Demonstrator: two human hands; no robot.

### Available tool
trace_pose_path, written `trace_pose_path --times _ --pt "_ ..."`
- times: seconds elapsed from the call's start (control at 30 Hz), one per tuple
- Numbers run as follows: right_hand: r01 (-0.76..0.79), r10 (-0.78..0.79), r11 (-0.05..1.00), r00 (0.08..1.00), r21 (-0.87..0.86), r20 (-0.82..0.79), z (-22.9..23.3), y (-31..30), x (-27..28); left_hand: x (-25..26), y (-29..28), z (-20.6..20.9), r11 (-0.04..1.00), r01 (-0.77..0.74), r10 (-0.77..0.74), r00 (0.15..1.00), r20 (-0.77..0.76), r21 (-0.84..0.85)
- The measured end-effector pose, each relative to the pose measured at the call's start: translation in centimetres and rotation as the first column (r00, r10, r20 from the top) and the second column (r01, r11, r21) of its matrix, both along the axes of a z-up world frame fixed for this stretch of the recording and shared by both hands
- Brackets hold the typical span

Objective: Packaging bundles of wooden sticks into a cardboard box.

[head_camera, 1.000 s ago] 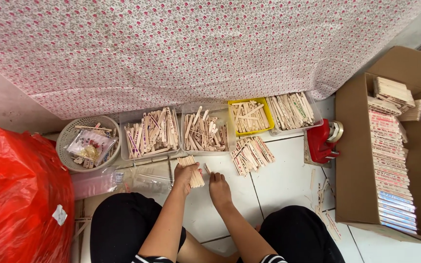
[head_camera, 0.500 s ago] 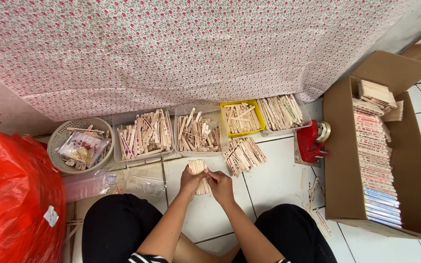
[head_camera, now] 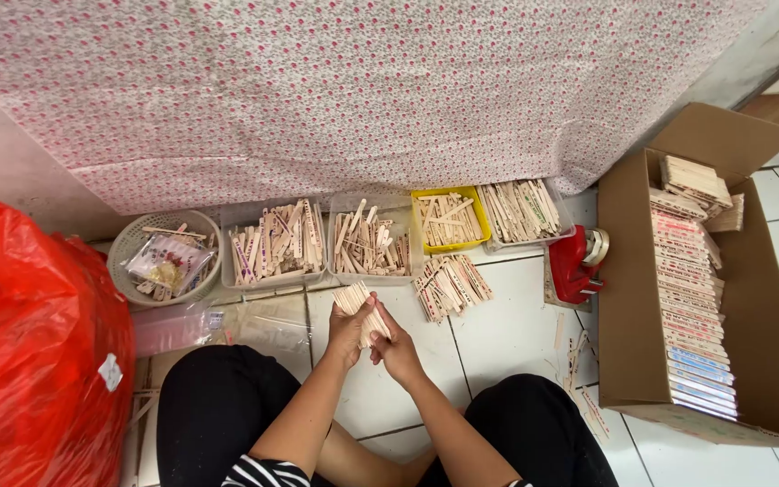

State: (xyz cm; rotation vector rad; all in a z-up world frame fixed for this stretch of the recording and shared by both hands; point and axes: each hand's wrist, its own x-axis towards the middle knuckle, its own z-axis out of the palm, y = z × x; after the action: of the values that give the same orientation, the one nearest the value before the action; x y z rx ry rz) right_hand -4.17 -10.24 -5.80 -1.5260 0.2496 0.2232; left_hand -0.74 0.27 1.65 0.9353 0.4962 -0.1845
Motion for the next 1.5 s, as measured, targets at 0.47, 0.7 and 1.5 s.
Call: trace_pose_path --times 0.47,0.7,1.5 --pt "-0.479 0.508 0.854 0.852 -0.205 0.128 10.5 -4.2 -0.1 2.7 1.2 -3.3 0.838 0.511 -0.54 0.826 -0.16 -0.192" --pt "-0.318 0.362 0.903 0.925 -0.289 0.115 8.7 -3.2 0.9 3.4 2.0 -4.0 0.782 0.575 -0.615 0.775 -0.148 -0.24" --pt "0.473 -0.474 0.881 0.881 0.015 0.004 4.0 4.0 -0.2 1.4 -2.3 -3.9 0.967 -0.183 0.159 0.977 -0.144 -0.175"
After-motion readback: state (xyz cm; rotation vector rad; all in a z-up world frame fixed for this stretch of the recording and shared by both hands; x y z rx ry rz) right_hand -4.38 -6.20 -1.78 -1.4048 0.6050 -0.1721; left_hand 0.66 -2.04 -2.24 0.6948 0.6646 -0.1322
